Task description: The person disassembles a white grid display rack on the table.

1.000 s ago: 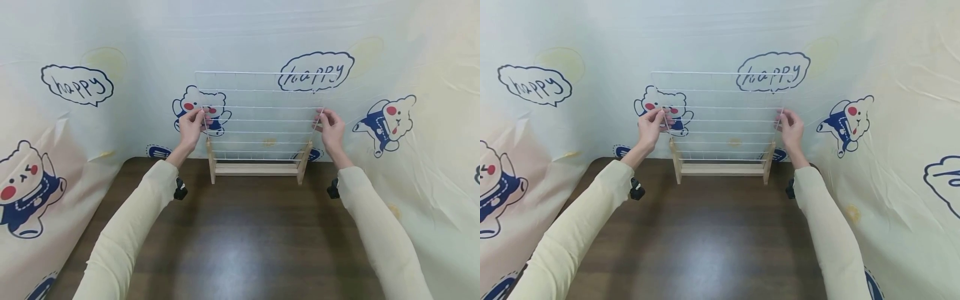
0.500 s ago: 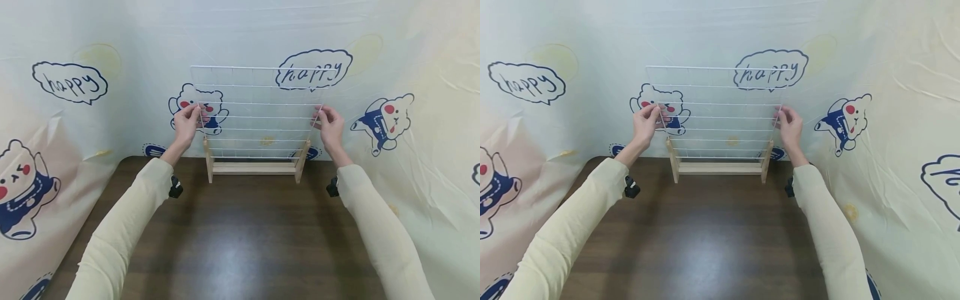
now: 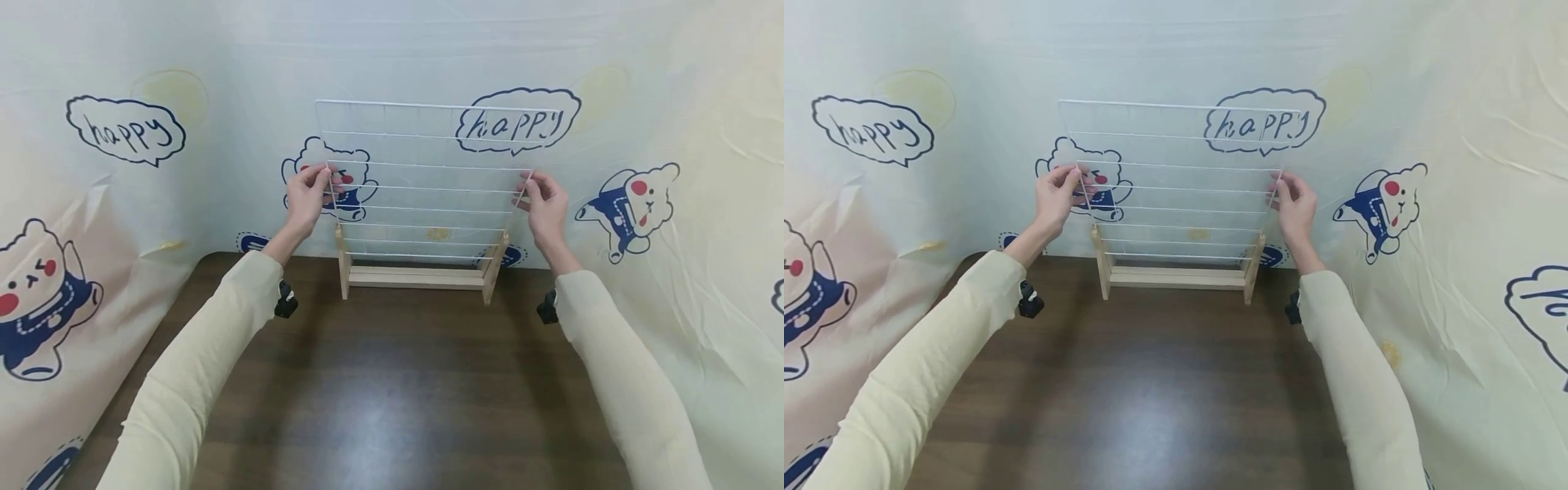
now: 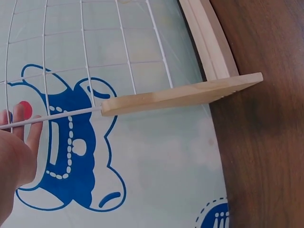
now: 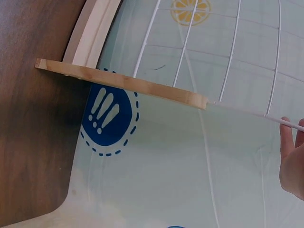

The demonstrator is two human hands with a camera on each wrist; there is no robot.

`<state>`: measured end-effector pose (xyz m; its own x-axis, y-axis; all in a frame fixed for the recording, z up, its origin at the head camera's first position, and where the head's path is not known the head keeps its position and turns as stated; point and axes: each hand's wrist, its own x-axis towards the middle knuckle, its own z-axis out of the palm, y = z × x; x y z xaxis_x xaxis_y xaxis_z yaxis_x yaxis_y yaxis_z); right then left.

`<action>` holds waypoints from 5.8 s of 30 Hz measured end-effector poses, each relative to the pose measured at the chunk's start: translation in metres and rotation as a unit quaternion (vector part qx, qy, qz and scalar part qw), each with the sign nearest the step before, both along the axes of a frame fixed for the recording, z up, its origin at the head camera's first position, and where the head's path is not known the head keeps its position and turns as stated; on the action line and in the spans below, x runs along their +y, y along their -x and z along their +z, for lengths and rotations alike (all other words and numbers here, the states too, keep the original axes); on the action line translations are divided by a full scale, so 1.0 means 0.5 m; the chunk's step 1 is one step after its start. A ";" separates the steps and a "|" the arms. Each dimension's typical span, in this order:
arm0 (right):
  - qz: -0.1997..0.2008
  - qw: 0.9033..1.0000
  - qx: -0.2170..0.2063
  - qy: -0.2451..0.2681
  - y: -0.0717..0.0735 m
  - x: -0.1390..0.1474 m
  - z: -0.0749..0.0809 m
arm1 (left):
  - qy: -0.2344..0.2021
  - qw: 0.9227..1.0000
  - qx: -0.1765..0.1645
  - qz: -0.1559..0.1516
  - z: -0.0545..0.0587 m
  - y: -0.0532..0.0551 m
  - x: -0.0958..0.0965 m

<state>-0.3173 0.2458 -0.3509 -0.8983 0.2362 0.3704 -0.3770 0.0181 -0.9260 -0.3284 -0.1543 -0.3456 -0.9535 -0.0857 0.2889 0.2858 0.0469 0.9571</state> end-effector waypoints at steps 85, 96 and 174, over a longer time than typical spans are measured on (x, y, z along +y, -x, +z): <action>0.001 1.000 0.001 0.019 -0.001 0.013 0.119 | 0.039 0.999 0.022 0.016 0.130 -0.012 0.000; -0.005 0.999 0.016 0.040 0.007 0.025 0.121 | 0.041 0.998 0.051 0.026 0.148 -0.016 0.014; -0.005 0.992 -0.060 -0.108 -0.054 0.038 0.082 | 0.092 0.995 0.016 0.026 0.090 -0.047 -0.017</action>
<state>-0.2904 0.2649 -0.3097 -0.9370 0.1715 0.3044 -0.2638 0.2242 -0.9382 -0.3052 -0.1626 -0.3005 -0.9395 -0.0773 0.3338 0.3079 0.2370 0.9214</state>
